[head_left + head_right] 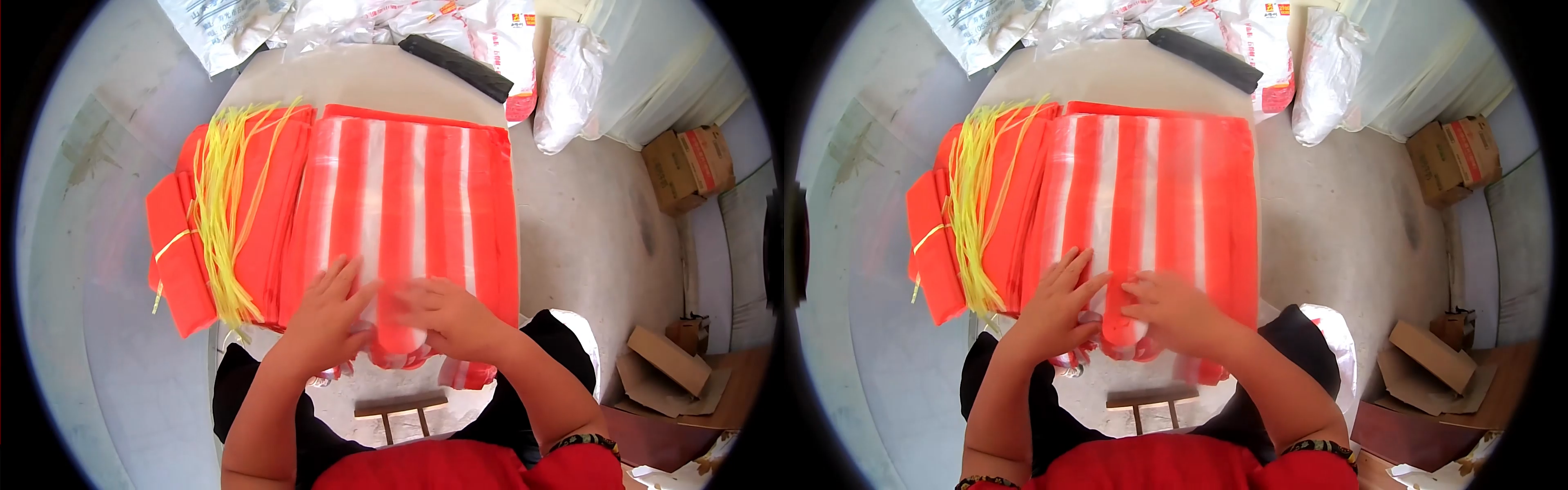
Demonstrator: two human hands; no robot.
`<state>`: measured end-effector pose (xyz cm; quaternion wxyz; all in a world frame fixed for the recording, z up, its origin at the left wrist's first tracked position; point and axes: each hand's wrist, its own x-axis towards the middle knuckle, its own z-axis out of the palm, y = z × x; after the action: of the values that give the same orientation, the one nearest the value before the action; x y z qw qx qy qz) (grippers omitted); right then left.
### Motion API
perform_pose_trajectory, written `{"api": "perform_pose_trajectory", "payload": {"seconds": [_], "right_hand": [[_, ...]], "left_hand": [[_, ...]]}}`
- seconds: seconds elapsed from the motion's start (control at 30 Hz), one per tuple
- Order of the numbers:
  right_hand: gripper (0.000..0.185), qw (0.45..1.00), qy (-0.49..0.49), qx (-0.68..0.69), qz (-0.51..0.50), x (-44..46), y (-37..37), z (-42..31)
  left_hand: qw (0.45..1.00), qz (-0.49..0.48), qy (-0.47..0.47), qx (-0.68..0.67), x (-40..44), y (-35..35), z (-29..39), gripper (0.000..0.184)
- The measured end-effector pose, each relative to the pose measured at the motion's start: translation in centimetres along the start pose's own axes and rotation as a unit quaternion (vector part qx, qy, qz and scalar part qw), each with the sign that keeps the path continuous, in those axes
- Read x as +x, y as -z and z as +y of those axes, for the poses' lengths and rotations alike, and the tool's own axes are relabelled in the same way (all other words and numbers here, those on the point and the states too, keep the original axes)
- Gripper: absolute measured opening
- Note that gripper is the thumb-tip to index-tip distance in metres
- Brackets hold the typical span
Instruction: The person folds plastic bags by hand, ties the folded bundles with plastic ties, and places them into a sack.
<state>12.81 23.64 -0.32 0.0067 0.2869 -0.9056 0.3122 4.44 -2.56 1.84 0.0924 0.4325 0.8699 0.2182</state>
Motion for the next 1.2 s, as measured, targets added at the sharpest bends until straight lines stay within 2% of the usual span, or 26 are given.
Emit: {"api": "perform_pose_trajectory", "payload": {"seconds": [0.07, 0.17, 0.27, 0.37, 0.47, 0.57, 0.67, 0.7, 0.8, 0.9, 1.0, 1.1, 1.2], "right_hand": [[0.04, 0.999, -0.019, 0.021, 0.029, -0.1, -0.7, 0.7], [0.038, 0.976, -0.118, 0.179, 0.033, 0.2, -0.1, 0.0], [0.034, 0.971, -0.148, 0.179, 0.06, 1.1, 1.1, -1.5], [0.033, 0.979, -0.152, 0.121, 0.06, 1.6, 1.2, -2.1], [0.032, 0.972, -0.143, 0.173, 0.066, 1.7, -0.3, -1.0], [0.029, 0.882, -0.334, 0.323, 0.082, 2.5, 0.3, -2.5], [0.027, 0.854, -0.345, 0.377, 0.098, 2.6, 0.9, -1.8], [0.028, 0.86, -0.345, 0.358, 0.116, 2.8, 1.2, -1.9], [0.023, 0.841, -0.325, 0.403, 0.158, 2.5, 0.5, -0.8], [0.023, 0.807, -0.315, 0.465, 0.181, 2.7, 1.6, -1.9], [0.023, 0.768, -0.331, 0.507, 0.207, 3.1, 2.3, -2.9], [0.03, 0.749, -0.313, 0.542, 0.219, 2.6, 1.9, -2.2], [0.03, 0.746, -0.332, 0.528, 0.235, 2.1, 1.1, -1.6]], "left_hand": [[1.0, 0.014, -0.013, -0.009, 0.5, 0.0, 0.4, 0.06], [0.994, 0.046, -0.034, -0.097, 1.1, -0.2, 0.7, 0.033], [0.986, 0.081, -0.023, -0.142, 1.5, -0.7, 1.2, 0.015], [0.987, 0.063, -0.023, -0.146, 1.7, -0.1, 1.7, 0.013], [0.985, 0.055, -0.019, -0.162, 1.2, -0.1, 0.8, 0.014], [0.942, 0.178, 0.074, -0.276, 0.6, 0.4, 0.1, 0.025], [0.887, 0.288, 0.187, -0.309, 0.0, 0.7, -1.9, 0.039], [0.852, 0.3, 0.203, -0.377, -0.3, 0.9, -2.1, 0.038], [0.72, 0.311, 0.273, -0.558, -0.2, 0.9, -2.5, 0.039], [0.705, 0.286, 0.268, -0.592, -0.5, 0.7, -3.1, 0.052], [0.661, 0.291, 0.28, -0.632, -0.7, 1.8, -2.1, 0.054], [0.638, 0.258, 0.306, -0.658, -1.1, 2.2, -2.4, 0.058], [0.644, 0.232, 0.321, -0.655, -1.9, 2.6, -1.8, 0.064]]}}
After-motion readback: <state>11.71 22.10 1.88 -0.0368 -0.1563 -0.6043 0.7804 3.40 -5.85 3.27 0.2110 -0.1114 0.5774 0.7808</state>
